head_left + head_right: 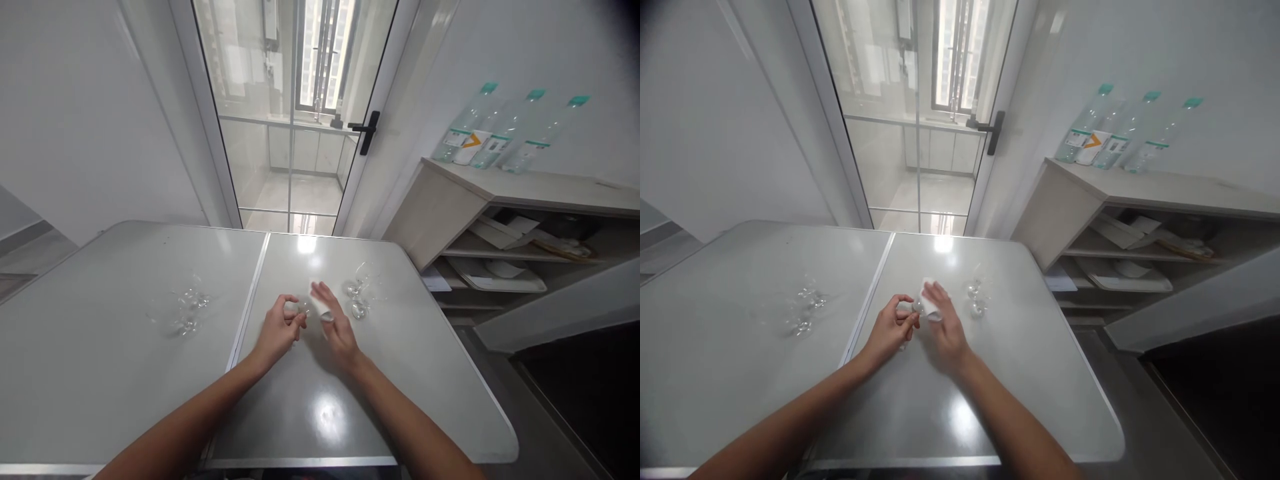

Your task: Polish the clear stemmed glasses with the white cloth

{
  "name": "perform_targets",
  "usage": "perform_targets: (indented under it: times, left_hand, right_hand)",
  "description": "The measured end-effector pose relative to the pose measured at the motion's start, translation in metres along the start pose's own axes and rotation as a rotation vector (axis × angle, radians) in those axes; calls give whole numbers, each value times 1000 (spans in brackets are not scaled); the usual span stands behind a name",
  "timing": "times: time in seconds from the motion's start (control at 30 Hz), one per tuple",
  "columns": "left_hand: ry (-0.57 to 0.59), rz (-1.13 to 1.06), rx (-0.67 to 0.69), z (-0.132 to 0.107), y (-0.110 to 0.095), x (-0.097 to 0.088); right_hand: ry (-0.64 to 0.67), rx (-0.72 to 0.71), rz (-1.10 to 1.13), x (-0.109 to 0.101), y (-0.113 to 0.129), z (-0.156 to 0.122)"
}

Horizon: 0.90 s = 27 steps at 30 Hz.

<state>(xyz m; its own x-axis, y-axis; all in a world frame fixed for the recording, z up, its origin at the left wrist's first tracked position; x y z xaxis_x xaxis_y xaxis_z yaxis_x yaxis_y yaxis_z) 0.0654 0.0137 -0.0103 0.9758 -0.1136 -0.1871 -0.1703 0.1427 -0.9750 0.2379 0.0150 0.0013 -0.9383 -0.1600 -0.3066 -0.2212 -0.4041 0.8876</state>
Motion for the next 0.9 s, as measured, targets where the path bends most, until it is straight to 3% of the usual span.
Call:
perform_targets:
  times: [0.1,0.17,0.27,0.4,0.5,0.6,0.73,0.9]
  left_hand:
    - [-11,213,128,-2,0,-2]
    - [-20,365,189,-4,1,0]
    - [-2,587,303,-8,6,4]
    - [120,767,586,-13,12,8]
    - [163,827,775,-15,11,5]
    - [152,822,872,-16,8,1]
    - [165,677,780,-15,7,-1]
    - [26,255,428,-12,0,5]
  right_hand:
    - [175,-260,-481,5,5,-2]
    - [164,-269,-635,6,8,-1]
    - [61,-177,-645,5,13,1]
    - [-73,72,-358,-3,13,3]
    - [-154,317,95,-7,6,4]
    - [-170,539,515,-10,-5,5]
    - [-162,702,757,-15,-14,7]
    - [65,697,959,-3,2,8]
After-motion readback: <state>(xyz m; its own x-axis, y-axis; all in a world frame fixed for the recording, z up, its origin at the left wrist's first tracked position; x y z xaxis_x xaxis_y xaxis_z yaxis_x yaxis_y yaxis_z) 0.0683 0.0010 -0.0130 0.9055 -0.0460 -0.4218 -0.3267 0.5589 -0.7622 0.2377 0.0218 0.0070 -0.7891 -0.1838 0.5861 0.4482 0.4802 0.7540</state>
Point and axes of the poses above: each hand's wrist, its own z-axis towards the middle knuckle, its own x-axis out of the palm, y = z × x, the point moved 1 cm from there along z, towards the middle knuckle, and after that the axes turned 7 degrees about x, right-handed, at the moved point
